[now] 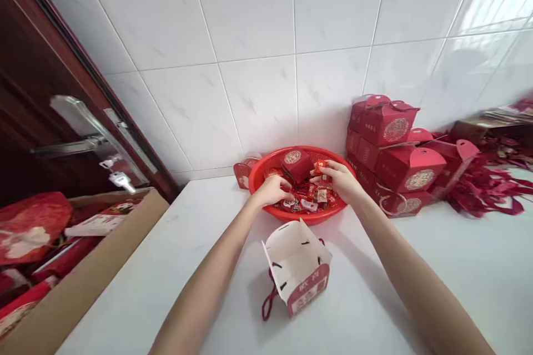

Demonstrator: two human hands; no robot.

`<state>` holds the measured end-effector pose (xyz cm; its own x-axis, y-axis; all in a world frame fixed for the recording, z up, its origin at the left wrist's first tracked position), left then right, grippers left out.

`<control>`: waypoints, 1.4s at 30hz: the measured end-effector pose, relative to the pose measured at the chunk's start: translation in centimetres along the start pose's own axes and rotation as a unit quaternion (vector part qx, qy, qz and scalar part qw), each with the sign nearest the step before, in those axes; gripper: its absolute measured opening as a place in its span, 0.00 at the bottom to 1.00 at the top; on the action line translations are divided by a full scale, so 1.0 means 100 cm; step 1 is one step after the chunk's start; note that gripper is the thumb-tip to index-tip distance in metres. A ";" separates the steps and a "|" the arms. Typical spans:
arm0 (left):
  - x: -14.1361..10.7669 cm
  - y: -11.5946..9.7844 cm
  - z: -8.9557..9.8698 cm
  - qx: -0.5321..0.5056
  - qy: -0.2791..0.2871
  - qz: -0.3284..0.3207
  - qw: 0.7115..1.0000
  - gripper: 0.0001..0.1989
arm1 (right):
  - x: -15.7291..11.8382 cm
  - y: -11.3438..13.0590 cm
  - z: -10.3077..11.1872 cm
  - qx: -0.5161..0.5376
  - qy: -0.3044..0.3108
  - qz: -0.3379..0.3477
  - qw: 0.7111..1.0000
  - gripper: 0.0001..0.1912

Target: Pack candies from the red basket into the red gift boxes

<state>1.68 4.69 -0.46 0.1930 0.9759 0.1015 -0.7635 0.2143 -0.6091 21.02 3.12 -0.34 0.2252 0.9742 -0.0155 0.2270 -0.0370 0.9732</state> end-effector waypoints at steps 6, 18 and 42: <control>0.000 0.002 -0.007 -0.013 0.031 0.023 0.999 0.06 | -0.003 -0.001 0.001 -0.016 0.004 0.022 1.000 0.12; -0.002 -0.002 0.011 -0.174 -0.049 -0.011 0.983 0.17 | -0.008 0.003 -0.002 -0.058 0.038 0.057 0.996 0.20; -0.114 -0.035 0.075 -0.336 -0.031 -0.083 0.938 0.17 | -0.136 0.072 -0.044 -0.310 0.317 0.224 0.868 0.09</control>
<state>-2.49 -6.87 6.39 0.2238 0.9359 0.2719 -0.1608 0.3106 -0.9368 15.43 -9.40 7.89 -0.4509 0.8275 0.3345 -0.3461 -0.5075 0.7891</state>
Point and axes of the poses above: each hand's wrist, its own x-axis towards the middle knuckle, its own z-axis out of the back of the hand, y = z × x, the point moved 5 cm from there along x, towards the middle knuckle, and after that the axes turned 14 degrees about -y, right-handed, at the moved point
